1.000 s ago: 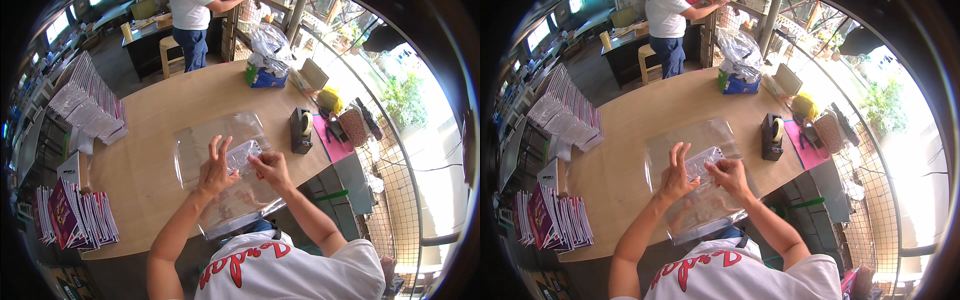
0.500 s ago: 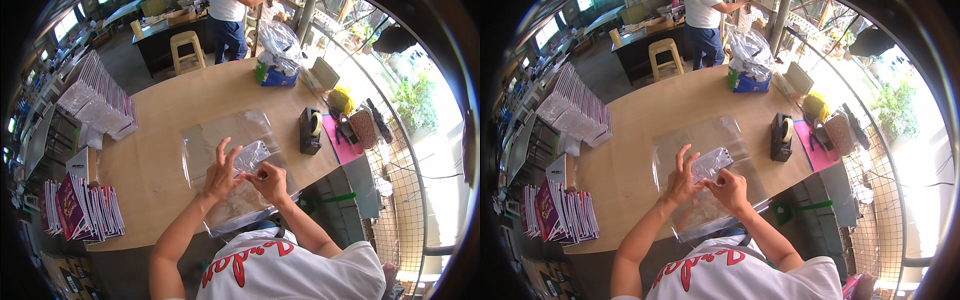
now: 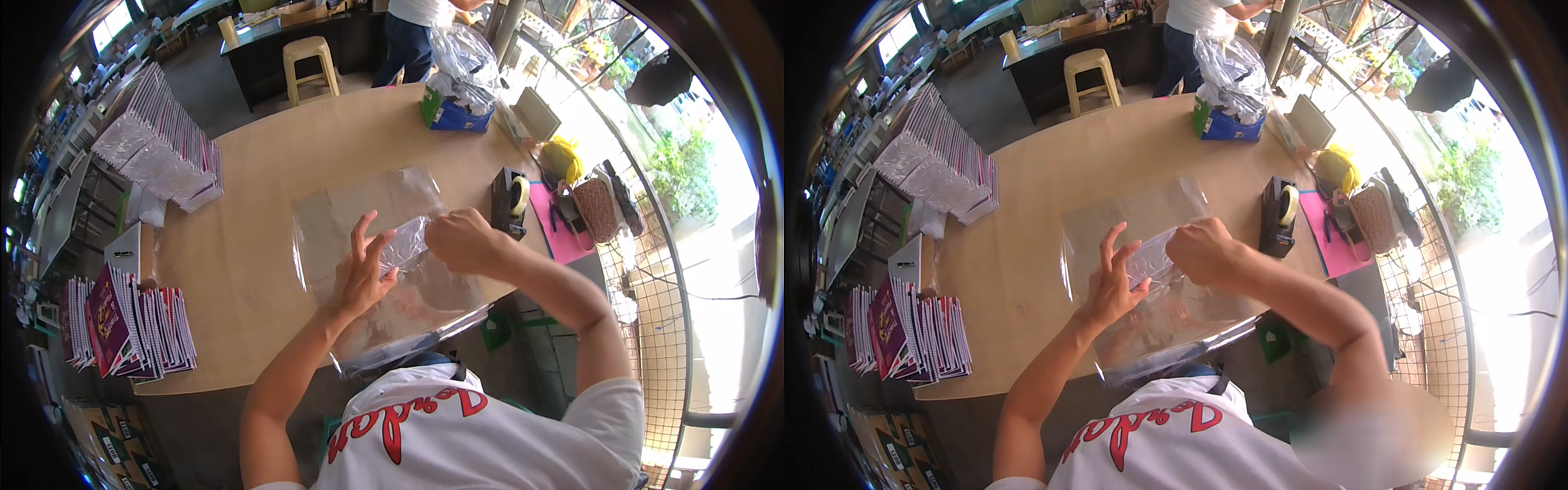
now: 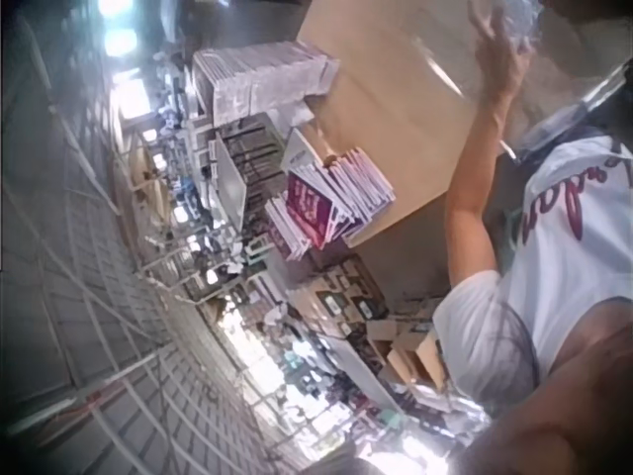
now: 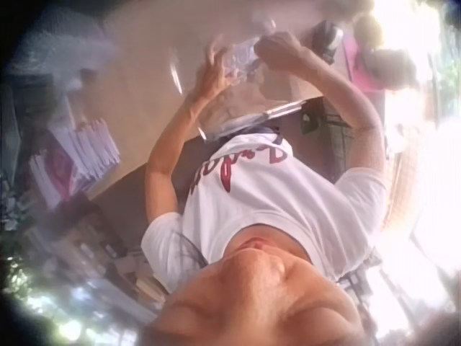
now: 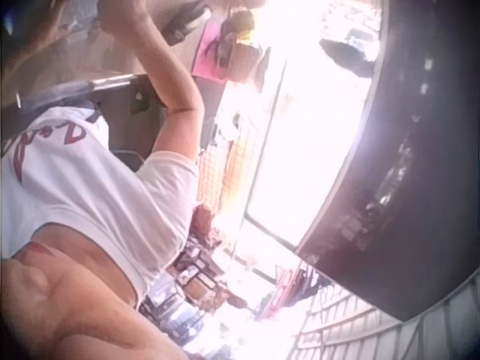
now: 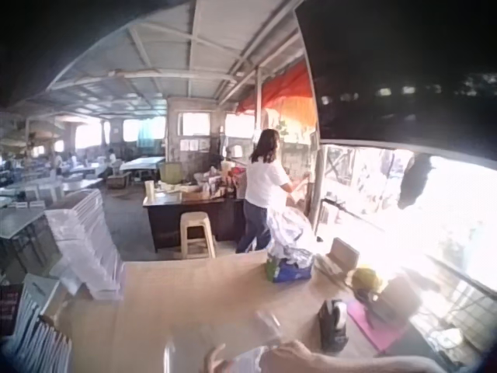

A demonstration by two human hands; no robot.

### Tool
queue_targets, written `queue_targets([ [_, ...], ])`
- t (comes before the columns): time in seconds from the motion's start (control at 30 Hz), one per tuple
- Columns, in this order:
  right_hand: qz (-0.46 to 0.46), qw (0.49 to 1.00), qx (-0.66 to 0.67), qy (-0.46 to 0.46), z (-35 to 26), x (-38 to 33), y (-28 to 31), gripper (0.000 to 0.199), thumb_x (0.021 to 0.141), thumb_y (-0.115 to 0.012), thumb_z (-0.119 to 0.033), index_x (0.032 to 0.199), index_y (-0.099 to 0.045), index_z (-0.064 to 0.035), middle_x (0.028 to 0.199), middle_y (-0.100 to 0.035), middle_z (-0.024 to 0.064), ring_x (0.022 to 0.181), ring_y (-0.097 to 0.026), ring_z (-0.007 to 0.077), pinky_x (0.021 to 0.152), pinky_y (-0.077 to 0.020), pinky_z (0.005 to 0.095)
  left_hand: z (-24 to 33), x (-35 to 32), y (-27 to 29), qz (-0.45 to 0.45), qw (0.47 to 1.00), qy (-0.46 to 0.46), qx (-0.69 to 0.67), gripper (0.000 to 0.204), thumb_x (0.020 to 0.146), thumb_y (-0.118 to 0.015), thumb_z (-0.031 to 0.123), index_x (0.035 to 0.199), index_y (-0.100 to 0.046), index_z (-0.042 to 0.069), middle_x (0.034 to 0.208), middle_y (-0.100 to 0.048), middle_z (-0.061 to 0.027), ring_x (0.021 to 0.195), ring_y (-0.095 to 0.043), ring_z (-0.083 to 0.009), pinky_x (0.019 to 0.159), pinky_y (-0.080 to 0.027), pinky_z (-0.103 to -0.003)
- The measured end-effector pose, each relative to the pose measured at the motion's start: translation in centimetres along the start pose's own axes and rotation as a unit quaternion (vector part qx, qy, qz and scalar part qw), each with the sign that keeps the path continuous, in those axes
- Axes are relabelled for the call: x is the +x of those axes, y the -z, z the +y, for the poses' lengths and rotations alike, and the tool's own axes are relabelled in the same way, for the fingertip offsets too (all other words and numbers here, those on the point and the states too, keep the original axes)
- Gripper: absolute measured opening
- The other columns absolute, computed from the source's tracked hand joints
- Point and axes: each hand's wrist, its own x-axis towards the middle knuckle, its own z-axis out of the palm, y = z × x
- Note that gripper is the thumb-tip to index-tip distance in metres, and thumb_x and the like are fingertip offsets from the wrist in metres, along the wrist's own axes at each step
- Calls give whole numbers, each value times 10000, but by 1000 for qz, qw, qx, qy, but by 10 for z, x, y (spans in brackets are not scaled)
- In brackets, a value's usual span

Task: The person stacks multiple notebooks on a table and wraps them in clear plastic film, securing the film with adhesive tape from a dispenser.

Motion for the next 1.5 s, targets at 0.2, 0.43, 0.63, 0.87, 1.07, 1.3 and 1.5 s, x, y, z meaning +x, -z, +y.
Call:
queue_targets([
  [0.2, -86, 996, 32, -2, 15, 18, 54, 120, 691, -694, -92, 790, -720, -29, 783, -698, 175, 787, -694, 351, 696, -539, 439, -1, -1, 5, 2, 1000, 7, 23, 817, 684, -799, 57, 1379, -387, 172, 1494, -271, -200, 1018, -659, -344, 773, -597, -445],
  [0.43, 15, 999, 6, 33, 17, 25, 54, 155, 747, -739, -229, 761, -706, -78, 668, -660, 115, 657, -658, 325, 618, -490, 437, 3, 0, 9, -11, 999, 22, 43, 843, 678, -811, 83, 1404, -384, 126, 1514, -267, -169, 1000, -645, -342, 742, -603, -414],
  [0.63, 66, 997, -1, 50, 7, 23, 37, 386, 677, -836, -424, 733, -686, -73, 617, -632, 103, 628, -655, 323, 590, -488, 433, 6, -3, 9, 1, 999, 17, 51, 856, 669, -814, 92, 1405, -378, 125, 1509, -267, -159, 964, -653, -340, 739, -603, -417],
  [0.87, 224, 926, 260, -158, -6, 23, 4, 481, 675, -873, -426, 628, -618, -20, 546, -588, 88, 511, -588, 236, 506, -441, 392, 9, -7, 6, -4, 998, 61, 31, 859, 663, -820, 106, 1397, -375, 90, 1515, -261, -153, 989, -652, -350, 750, -607, -418],
  [1.07, 320, 620, 640, -321, -59, 23, -71, 483, 785, -854, -355, 574, -543, -51, 519, -469, -35, 456, -403, 53, 414, -281, 253, 8, -8, 2, 30, 996, 83, 30, 857, 678, -804, 99, 1408, -357, 45, 1525, -246, -156, 1156, -585, -380, 827, -600, -420],
  [1.3, 390, 478, 727, -301, -73, 30, -69, 453, 825, -836, -275, 598, -491, -88, 523, -433, -31, 412, -342, 53, 392, -234, 247, 11, -7, 3, 15, 996, 81, 17, 855, 681, -790, 78, 1424, -368, 76, 1529, -236, -167, 1156, -587, -386, 832, -598, -425],
  [1.5, 372, 473, 721, -345, -84, 23, -117, 461, 791, -857, -309, 599, -505, -82, 527, -468, -40, 427, -375, 40, 394, -247, 232, 7, -6, 1, 25, 999, 33, 0, 775, 662, -805, 48, 1365, -535, 231, 1552, -221, -178, 1037, -666, -365, 805, -596, -435],
])
